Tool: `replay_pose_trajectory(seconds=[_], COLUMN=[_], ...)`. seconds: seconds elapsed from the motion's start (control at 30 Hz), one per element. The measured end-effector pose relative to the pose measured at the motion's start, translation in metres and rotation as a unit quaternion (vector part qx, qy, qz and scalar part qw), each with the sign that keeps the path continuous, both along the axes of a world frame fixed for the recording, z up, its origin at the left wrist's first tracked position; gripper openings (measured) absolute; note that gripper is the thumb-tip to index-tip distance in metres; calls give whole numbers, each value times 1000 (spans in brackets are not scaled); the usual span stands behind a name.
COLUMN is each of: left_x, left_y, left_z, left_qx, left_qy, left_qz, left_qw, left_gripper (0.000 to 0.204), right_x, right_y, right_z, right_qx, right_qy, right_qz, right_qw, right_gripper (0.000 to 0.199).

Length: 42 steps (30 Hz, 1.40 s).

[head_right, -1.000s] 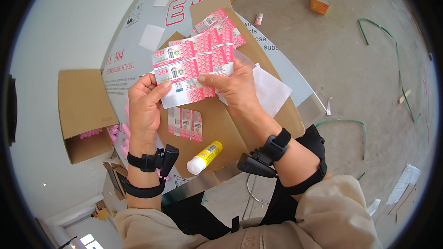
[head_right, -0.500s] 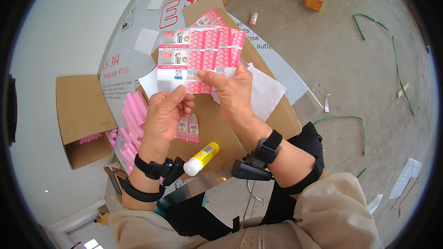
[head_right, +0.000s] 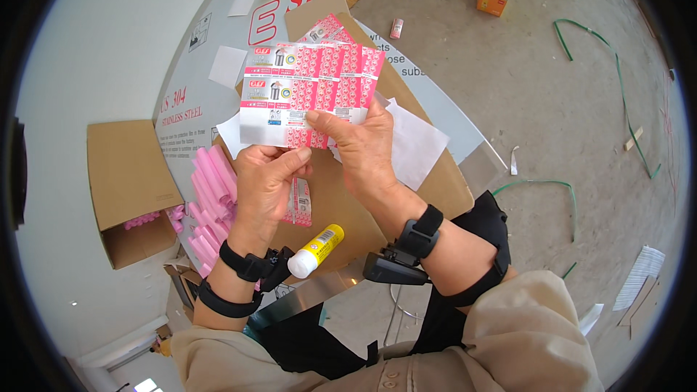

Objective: Applying adhesive labels to small plastic bottles in a workshop.

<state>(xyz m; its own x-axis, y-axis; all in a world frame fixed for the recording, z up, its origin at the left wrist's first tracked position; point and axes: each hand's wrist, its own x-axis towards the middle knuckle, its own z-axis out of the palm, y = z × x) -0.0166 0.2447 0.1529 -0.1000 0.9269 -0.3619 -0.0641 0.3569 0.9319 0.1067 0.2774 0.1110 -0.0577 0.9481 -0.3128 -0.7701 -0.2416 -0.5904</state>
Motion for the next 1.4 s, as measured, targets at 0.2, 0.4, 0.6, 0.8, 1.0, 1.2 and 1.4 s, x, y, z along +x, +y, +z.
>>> replay_pose_trajectory(seconds=[0.2, 0.4, 0.6, 0.8, 1.0, 1.2, 1.4], left_x=[5, -12, -34, -21, -16, -11, -10], left_y=[-4, -4, 13, 17, 10, 10, 9], left_z=[8, 7, 24, 22, 13, 14, 7], left_qx=[82, 69, 78, 98, 126, 128, 142], left_qy=[74, 95, -41, 94, 40, 15, 42], left_qz=[-30, -41, 112, 39, 119, 142, 138], left_qw=[993, 992, 990, 990, 984, 981, 979], left_gripper=[21, 15, 39, 17, 13, 14, 19], right_x=[0, 2, 4, 2, 1, 0, 1], right_y=[1, 4, 1, -2, -2, -2, 0], right_z=[1, 6, 10, 7, 5, 5, 6], right_qx=[-26, -23, 3, 34, 31, 25, 7], right_qy=[71, 54, 8, 4, 16, 36, 8], right_qz=[27, 18, 45, 77, 59, 44, 41], right_qw=[997, 998, 999, 996, 998, 998, 999], right_gripper=[36, 38, 37, 36, 33, 31, 35])
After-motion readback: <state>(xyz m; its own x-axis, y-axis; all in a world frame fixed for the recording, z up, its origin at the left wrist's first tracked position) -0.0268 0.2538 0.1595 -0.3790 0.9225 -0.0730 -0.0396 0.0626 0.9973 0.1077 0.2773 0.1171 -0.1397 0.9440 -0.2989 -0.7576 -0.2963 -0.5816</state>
